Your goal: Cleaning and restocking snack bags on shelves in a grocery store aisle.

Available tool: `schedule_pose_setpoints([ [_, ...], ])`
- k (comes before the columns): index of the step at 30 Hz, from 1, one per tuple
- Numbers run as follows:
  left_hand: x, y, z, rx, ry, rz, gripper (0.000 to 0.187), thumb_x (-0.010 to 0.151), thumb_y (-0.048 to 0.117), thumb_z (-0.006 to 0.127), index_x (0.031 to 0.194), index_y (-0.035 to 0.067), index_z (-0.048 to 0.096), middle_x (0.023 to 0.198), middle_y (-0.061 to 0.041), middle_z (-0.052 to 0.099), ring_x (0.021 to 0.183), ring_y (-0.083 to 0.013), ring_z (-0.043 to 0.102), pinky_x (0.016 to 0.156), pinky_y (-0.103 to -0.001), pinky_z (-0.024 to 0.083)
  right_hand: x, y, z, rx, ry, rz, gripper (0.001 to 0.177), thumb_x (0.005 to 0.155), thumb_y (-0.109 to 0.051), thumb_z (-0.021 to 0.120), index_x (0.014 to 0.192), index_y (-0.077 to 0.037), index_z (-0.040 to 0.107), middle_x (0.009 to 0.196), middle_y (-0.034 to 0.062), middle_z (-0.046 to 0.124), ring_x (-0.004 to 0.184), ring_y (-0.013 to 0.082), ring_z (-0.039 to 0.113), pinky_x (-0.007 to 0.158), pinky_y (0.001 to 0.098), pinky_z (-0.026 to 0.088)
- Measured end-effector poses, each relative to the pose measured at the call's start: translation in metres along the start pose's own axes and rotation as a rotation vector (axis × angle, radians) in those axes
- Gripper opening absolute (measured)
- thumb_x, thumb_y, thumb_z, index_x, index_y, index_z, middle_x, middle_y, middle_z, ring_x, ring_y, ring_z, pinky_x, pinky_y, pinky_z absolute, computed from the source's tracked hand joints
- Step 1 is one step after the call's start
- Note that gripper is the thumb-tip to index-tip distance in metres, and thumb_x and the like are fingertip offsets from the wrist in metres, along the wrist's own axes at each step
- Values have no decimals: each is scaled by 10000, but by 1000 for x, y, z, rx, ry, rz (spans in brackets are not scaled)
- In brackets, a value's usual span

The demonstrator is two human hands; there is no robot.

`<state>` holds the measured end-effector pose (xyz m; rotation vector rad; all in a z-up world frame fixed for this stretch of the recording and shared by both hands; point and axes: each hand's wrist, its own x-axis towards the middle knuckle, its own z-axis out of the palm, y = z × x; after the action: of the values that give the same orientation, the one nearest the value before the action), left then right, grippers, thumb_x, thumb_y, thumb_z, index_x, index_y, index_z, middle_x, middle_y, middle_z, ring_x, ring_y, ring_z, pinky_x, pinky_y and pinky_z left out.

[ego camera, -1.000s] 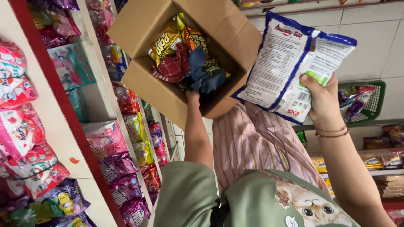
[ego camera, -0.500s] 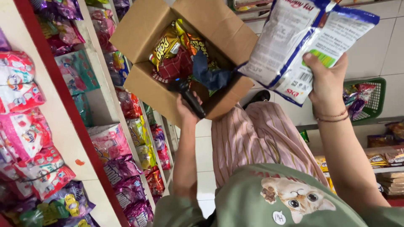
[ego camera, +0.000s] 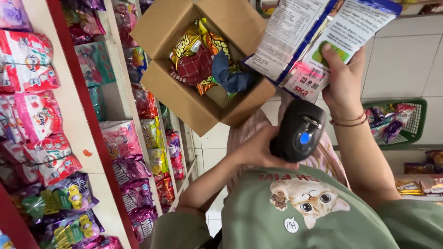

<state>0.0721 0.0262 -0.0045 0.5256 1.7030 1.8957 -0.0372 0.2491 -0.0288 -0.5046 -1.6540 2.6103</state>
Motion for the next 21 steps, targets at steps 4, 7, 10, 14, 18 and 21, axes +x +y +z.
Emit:
schedule_pose_setpoints([
  [4,13,3,15,-142,-107,-144,542,747,315,914,1139,1,709,1007,-89,770,924,-141,700,914,-312,572,9,-12,-7,23,-49,35,392,1060,26,656,1390,-18,451,1316,127,654,1205,230,680,1076,391,582],
  [7,16,-9,8,-91,-20,-100,588,750,323,916,1185,-4,691,1079,-105,757,993,-156,692,960,-320,559,23,-16,-23,18,-82,25,426,1053,23,668,1409,-27,440,1335,118,644,1229,224,663,1093,382,570],
  [10,13,-37,-30,117,177,-88,660,769,336,914,1261,-19,654,1181,-139,737,1093,-200,687,1013,-349,529,39,-22,-38,1,-91,-9,469,1026,21,685,1418,-44,436,1342,100,638,1240,212,652,1097,364,561],
  [14,-3,-125,-101,543,572,-631,678,686,422,864,1180,-9,691,1073,-196,765,1019,-318,748,907,-394,567,53,-32,-53,-72,-70,-29,484,980,15,703,1399,-54,472,1320,81,651,1205,192,660,1054,339,558],
  [18,-39,-295,-177,652,771,-829,636,698,420,825,1202,43,727,1079,-234,764,1050,-400,736,911,-434,567,57,-32,-72,-116,-56,-53,465,958,16,703,1373,-47,501,1285,76,663,1160,185,668,1007,331,562],
  [21,-29,-355,-211,861,1126,-659,1244,606,394,944,1478,3,147,1220,-384,607,1166,-503,621,985,-506,496,62,-28,-84,-153,-7,-78,477,934,17,705,1362,-50,506,1254,68,662,1126,176,666,966,324,560],
])
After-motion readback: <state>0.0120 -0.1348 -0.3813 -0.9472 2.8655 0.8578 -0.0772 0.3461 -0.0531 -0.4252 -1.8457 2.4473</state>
